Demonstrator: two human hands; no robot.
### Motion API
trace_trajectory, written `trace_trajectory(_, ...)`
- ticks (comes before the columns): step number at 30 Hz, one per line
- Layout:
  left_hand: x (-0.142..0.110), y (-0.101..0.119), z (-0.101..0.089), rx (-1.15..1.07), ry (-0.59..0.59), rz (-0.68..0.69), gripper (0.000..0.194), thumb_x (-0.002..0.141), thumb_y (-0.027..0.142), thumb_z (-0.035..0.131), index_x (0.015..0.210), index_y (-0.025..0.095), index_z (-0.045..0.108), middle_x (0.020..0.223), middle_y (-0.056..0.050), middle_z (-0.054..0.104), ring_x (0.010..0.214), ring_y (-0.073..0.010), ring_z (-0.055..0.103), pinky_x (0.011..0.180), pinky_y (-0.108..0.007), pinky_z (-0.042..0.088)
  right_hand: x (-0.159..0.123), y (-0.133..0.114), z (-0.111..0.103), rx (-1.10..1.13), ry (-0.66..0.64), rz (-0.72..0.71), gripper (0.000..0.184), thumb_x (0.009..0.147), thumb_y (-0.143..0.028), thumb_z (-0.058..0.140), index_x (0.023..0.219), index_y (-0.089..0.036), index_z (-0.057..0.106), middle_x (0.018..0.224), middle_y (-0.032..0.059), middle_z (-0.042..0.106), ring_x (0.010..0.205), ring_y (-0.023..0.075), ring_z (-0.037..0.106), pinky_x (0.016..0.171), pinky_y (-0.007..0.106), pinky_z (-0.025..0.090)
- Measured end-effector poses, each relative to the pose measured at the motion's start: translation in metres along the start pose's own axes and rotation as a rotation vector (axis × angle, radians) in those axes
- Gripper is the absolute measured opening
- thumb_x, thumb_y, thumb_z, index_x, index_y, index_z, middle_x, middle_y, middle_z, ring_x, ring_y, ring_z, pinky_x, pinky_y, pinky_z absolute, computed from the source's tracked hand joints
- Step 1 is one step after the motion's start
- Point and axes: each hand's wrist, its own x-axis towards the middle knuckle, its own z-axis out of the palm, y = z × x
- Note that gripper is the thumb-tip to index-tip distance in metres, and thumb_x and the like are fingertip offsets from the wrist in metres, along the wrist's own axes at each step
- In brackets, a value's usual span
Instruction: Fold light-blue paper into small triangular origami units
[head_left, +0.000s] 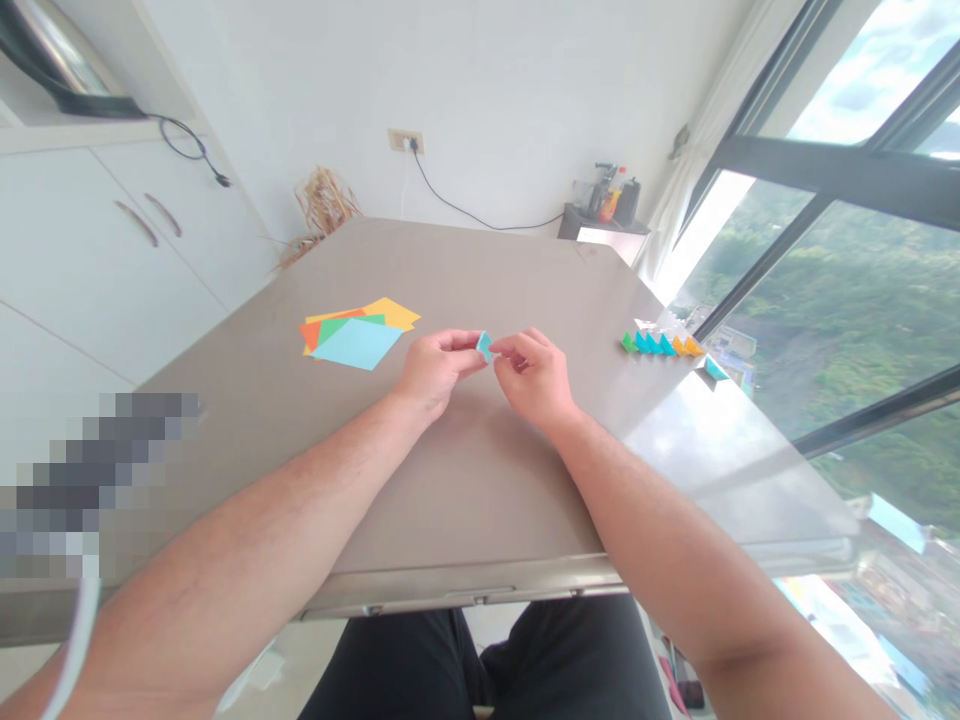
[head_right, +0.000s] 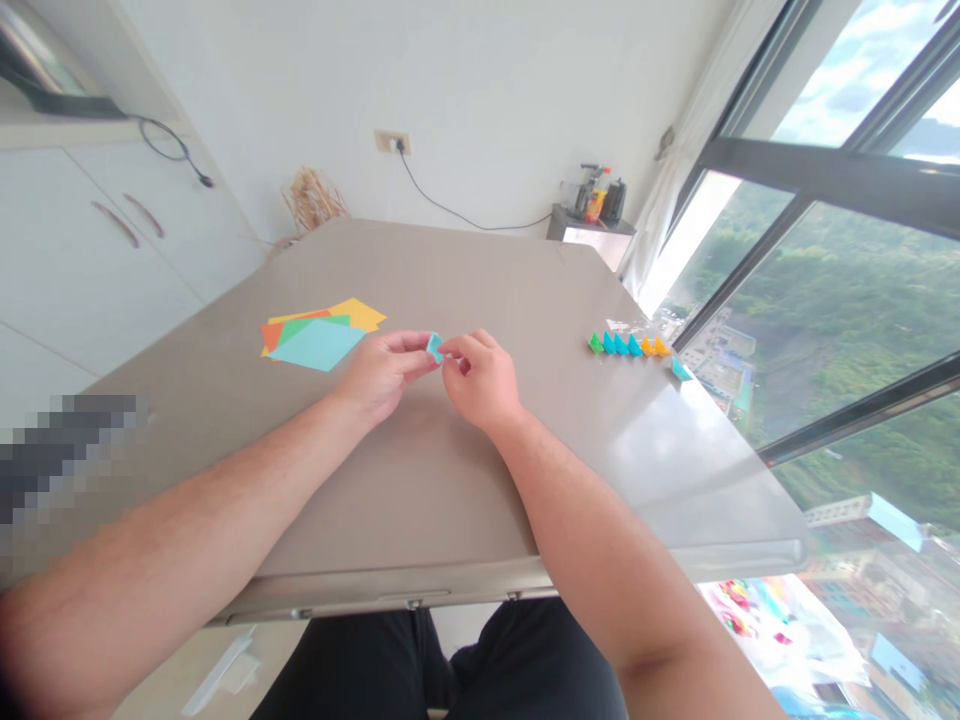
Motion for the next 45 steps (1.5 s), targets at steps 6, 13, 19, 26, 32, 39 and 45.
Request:
trace_trajectory(6, -0.003, 0.0, 0.002, 0.068, -0.023, 0.083, 0.037, 0.061, 0.022, 0.086, 0.097, 0.015, 0.08, 0.091, -0.008, 0.077, 0.097, -0.0258, 0.071, 0.098, -0.047, 0.055, 0.0, -0.001, 0.002, 0.06, -0.025, 0.094, 0.019, 0.075, -0.018, 0.06, 0.086, -0.022, 0.075, 0.08, 0.0004, 0.065, 0.07, 0.0134, 0.058, 0.072, 0.031, 0.051)
trace_trajectory(13, -0.008, 0.001, 0.002, 0.433, 0.024, 0.426, 0.023, 0.076, 0.031, 0.08, 0.097, 0.023, 0.081, 0.105, -0.006, 0.075, 0.094, -0.0203, 0.07, 0.088, -0.036, 0.059, 0.003, -0.009, -0.004, 0.556, -0.125, 0.473, 0.022, 0.071, -0.038, 0.077, 0.083, -0.019, 0.074, 0.077, 0.001, 0.068, 0.067, 0.0129, 0.056, 0.059, 0.028, 0.049)
trace_trajectory(19, -0.015, 0.01, 0.005, 0.508, -0.027, 0.515, 0.025, 0.081, 0.043, 0.079, 0.096, 0.024, 0.08, 0.104, -0.007, 0.073, 0.098, -0.0197, 0.068, 0.082, -0.03, 0.059, 0.005, -0.01, -0.011, 0.807, -0.199, 0.517, 0.013, 0.071, -0.031, 0.077, 0.069, -0.02, 0.07, 0.054, -0.0064, 0.041, 0.055, 0.0092, 0.038, 0.054, 0.025, 0.042)
trace_trajectory(26, -0.015, 0.006, 0.002, 0.507, -0.08, 0.544, 0.033, 0.085, 0.045, 0.075, 0.108, 0.022, 0.078, 0.109, -0.008, 0.077, 0.101, -0.0223, 0.071, 0.087, -0.033, 0.059, 0.006, -0.005, -0.012, 0.977, -0.24, 0.566, 0.014, 0.071, -0.029, 0.08, 0.072, -0.019, 0.07, 0.057, -0.006, 0.042, 0.055, 0.0081, 0.036, 0.052, 0.023, 0.04)
trace_trajectory(32, -0.019, 0.007, 0.003, 0.487, -0.128, 0.51, 0.038, 0.083, 0.043, 0.077, 0.115, 0.024, 0.075, 0.112, -0.006, 0.077, 0.107, -0.0243, 0.071, 0.093, -0.036, 0.06, 0.006, -0.008, -0.015, 1.052, -0.319, 0.588, 0.015, 0.07, -0.029, 0.075, 0.069, -0.02, 0.063, 0.062, -0.0051, 0.044, 0.055, 0.0086, 0.036, 0.05, 0.024, 0.04)
trace_trajectory(39, -0.022, 0.01, 0.006, 0.544, -0.078, 0.552, 0.031, 0.083, 0.037, 0.076, 0.111, 0.024, 0.075, 0.104, -0.005, 0.077, 0.093, -0.0202, 0.072, 0.09, -0.035, 0.059, 0.005, -0.01, -0.017, 1.091, -0.36, 0.593, 0.026, 0.073, -0.035, 0.077, 0.067, -0.021, 0.055, 0.059, -0.0081, 0.031, 0.051, 0.0078, 0.024, 0.048, 0.024, 0.034)
trace_trajectory(45, -0.02, 0.008, 0.006, 0.511, -0.067, 0.546, 0.03, 0.078, 0.034, 0.079, 0.106, 0.023, 0.075, 0.098, -0.006, 0.075, 0.088, -0.02, 0.07, 0.084, -0.034, 0.058, 0.005, -0.005, -0.016, 1.059, -0.296, 0.585, 0.025, 0.072, -0.032, 0.078, 0.065, -0.021, 0.056, 0.057, -0.0088, 0.025, 0.051, 0.008, 0.02, 0.047, 0.023, 0.03)
